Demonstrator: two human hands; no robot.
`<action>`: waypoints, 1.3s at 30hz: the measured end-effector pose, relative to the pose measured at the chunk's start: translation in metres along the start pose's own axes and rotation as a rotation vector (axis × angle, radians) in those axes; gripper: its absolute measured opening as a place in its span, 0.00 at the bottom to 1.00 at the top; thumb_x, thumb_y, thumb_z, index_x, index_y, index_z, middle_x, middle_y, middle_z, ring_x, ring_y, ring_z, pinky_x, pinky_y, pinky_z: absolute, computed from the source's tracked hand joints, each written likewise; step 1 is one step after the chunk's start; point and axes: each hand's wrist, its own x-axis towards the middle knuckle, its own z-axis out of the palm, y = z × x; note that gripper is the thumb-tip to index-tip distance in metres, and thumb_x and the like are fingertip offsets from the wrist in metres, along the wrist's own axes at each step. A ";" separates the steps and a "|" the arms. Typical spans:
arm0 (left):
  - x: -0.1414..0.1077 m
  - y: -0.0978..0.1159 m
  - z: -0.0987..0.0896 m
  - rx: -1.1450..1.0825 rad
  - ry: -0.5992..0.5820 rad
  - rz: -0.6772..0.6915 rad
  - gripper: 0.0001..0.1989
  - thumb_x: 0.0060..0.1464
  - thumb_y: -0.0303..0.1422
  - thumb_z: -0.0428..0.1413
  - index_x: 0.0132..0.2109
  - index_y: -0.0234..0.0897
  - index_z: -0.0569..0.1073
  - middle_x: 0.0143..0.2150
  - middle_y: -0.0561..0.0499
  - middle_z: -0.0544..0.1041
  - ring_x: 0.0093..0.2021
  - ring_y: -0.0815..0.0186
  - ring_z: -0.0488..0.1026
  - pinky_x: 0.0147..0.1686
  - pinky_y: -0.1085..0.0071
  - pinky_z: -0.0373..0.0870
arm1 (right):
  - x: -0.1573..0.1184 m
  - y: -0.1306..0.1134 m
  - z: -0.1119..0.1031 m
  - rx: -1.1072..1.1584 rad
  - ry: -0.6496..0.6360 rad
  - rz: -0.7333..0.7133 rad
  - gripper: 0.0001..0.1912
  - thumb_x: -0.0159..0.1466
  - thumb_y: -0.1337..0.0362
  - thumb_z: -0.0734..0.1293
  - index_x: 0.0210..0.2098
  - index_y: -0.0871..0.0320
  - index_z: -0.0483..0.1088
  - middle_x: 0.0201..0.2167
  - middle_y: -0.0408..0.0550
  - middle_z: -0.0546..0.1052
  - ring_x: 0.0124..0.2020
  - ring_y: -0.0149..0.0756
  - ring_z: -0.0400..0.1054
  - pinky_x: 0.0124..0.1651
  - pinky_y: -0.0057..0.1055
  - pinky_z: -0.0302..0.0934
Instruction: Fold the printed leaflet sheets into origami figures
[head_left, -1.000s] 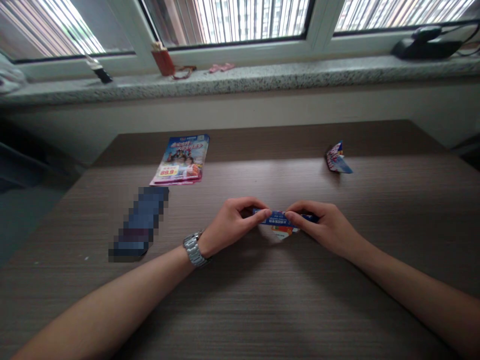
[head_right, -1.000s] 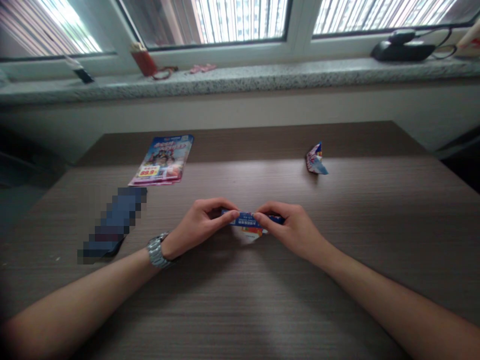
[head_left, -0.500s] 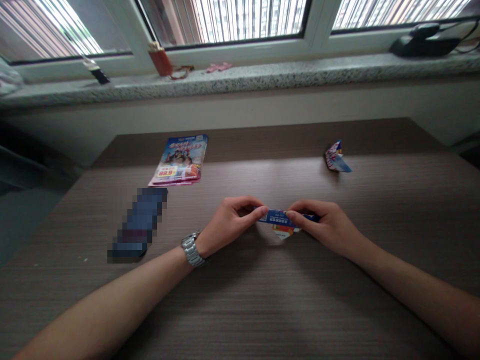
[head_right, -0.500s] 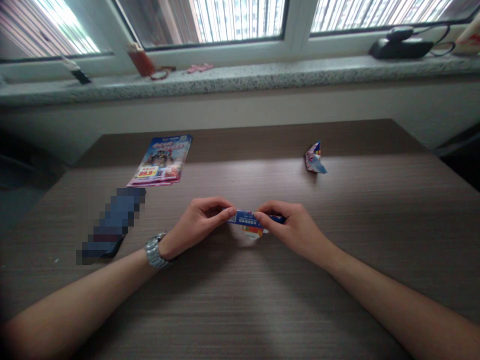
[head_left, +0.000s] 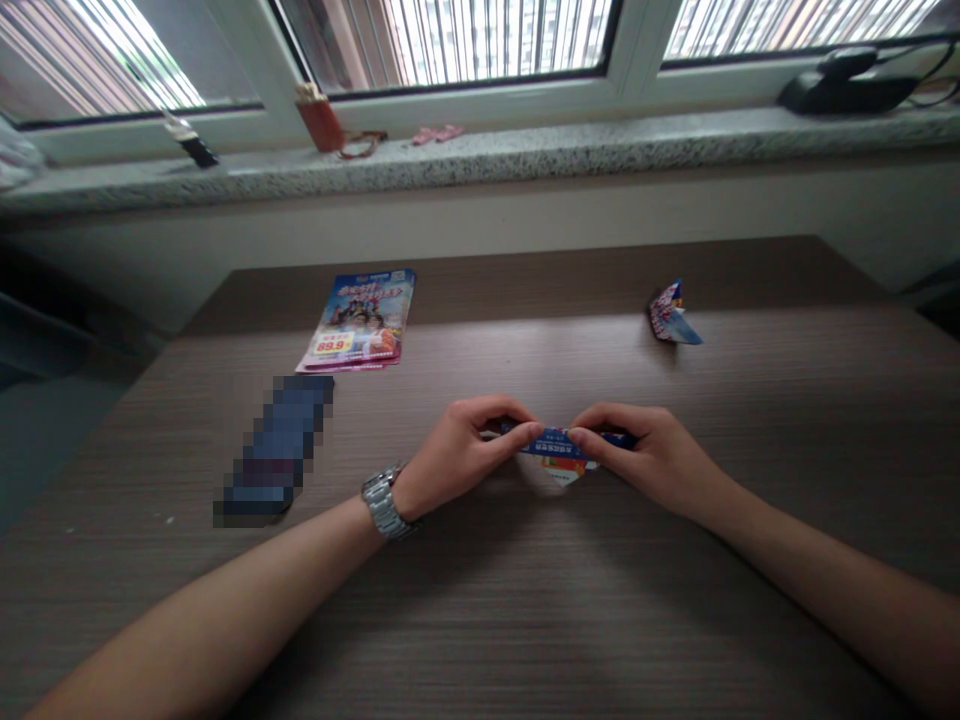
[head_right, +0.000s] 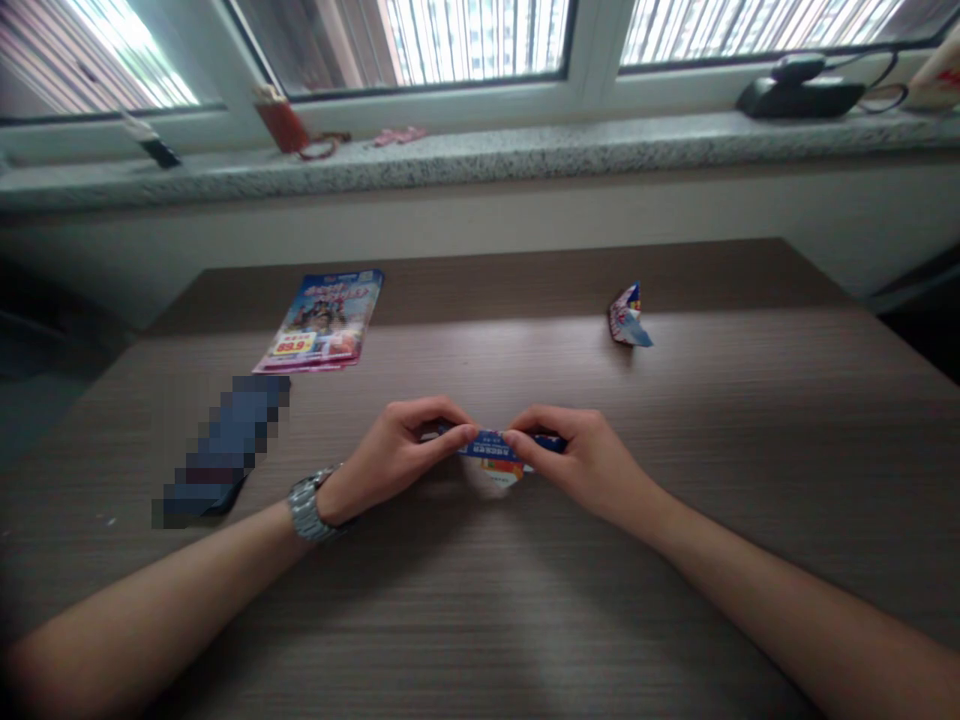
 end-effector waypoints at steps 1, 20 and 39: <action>0.001 -0.001 0.000 -0.016 0.006 0.003 0.11 0.63 0.37 0.59 0.39 0.34 0.80 0.37 0.49 0.80 0.36 0.69 0.75 0.37 0.76 0.70 | 0.000 0.000 -0.001 -0.005 0.001 0.000 0.13 0.68 0.54 0.66 0.37 0.56 0.78 0.33 0.44 0.82 0.33 0.36 0.74 0.37 0.29 0.64; 0.005 -0.006 -0.011 0.057 0.037 -0.009 0.13 0.62 0.38 0.59 0.35 0.35 0.83 0.35 0.49 0.76 0.33 0.70 0.71 0.34 0.75 0.68 | 0.003 0.005 -0.014 -0.050 -0.012 -0.016 0.14 0.68 0.53 0.65 0.37 0.54 0.79 0.34 0.45 0.83 0.34 0.39 0.76 0.39 0.33 0.69; 0.002 -0.016 -0.016 0.468 0.227 0.240 0.13 0.69 0.35 0.50 0.45 0.35 0.77 0.45 0.45 0.75 0.47 0.63 0.73 0.50 0.66 0.70 | 0.011 0.018 -0.016 -0.143 0.057 0.024 0.15 0.67 0.52 0.66 0.37 0.54 0.80 0.34 0.46 0.84 0.33 0.41 0.77 0.37 0.34 0.68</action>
